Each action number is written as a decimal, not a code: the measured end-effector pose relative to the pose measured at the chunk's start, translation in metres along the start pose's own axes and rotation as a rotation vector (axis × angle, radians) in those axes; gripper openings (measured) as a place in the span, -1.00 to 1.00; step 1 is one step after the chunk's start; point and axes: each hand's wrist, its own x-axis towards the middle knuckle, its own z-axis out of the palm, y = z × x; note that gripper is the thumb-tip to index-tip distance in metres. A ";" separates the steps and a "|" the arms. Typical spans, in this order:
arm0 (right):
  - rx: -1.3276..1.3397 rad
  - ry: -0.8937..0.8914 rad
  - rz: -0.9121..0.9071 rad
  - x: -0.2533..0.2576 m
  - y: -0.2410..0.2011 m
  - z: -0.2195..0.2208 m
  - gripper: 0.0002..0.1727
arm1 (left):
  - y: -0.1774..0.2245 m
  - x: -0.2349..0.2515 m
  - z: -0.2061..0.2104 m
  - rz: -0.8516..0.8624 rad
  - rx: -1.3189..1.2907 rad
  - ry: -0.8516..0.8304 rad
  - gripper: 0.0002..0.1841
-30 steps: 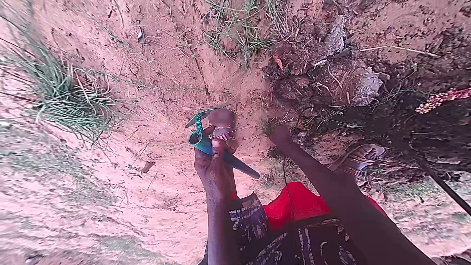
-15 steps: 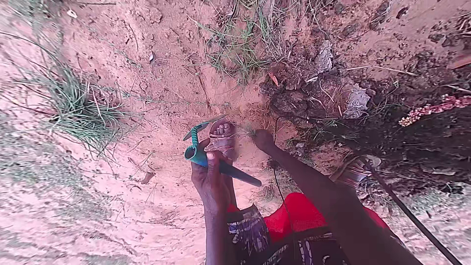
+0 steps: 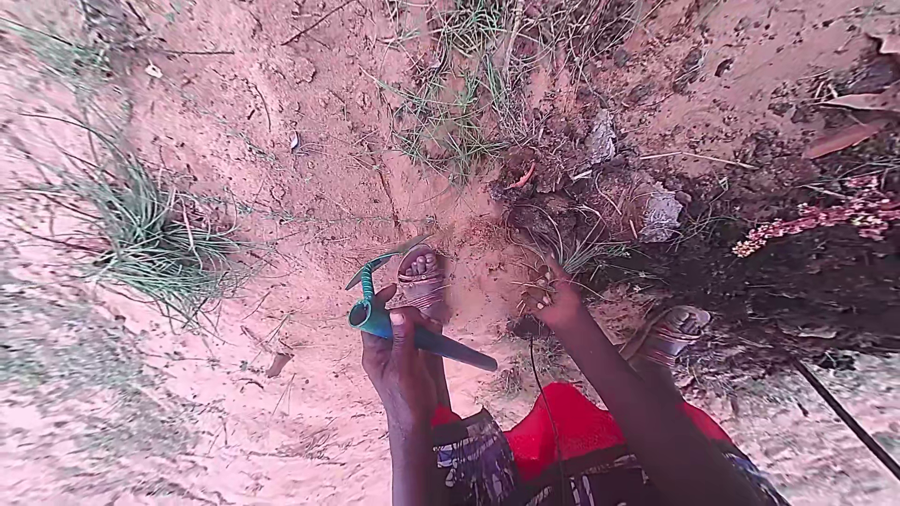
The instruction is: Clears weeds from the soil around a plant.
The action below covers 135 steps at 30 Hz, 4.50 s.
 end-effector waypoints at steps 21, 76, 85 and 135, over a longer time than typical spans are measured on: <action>-1.564 0.226 -0.592 0.005 0.036 -0.051 -0.56 | 0.004 0.001 0.004 -0.026 0.069 -0.033 -0.75; -1.362 0.227 -1.010 0.054 -0.272 0.194 -0.50 | 0.051 0.028 0.031 -0.018 0.073 -0.047 -0.70; -1.073 0.338 -1.097 0.072 -0.261 0.216 -0.54 | 0.060 0.037 0.048 0.000 0.134 -0.061 -0.70; -1.021 0.310 -0.996 0.075 -0.266 0.217 -0.47 | 0.056 0.037 0.060 0.015 0.133 -0.103 -0.69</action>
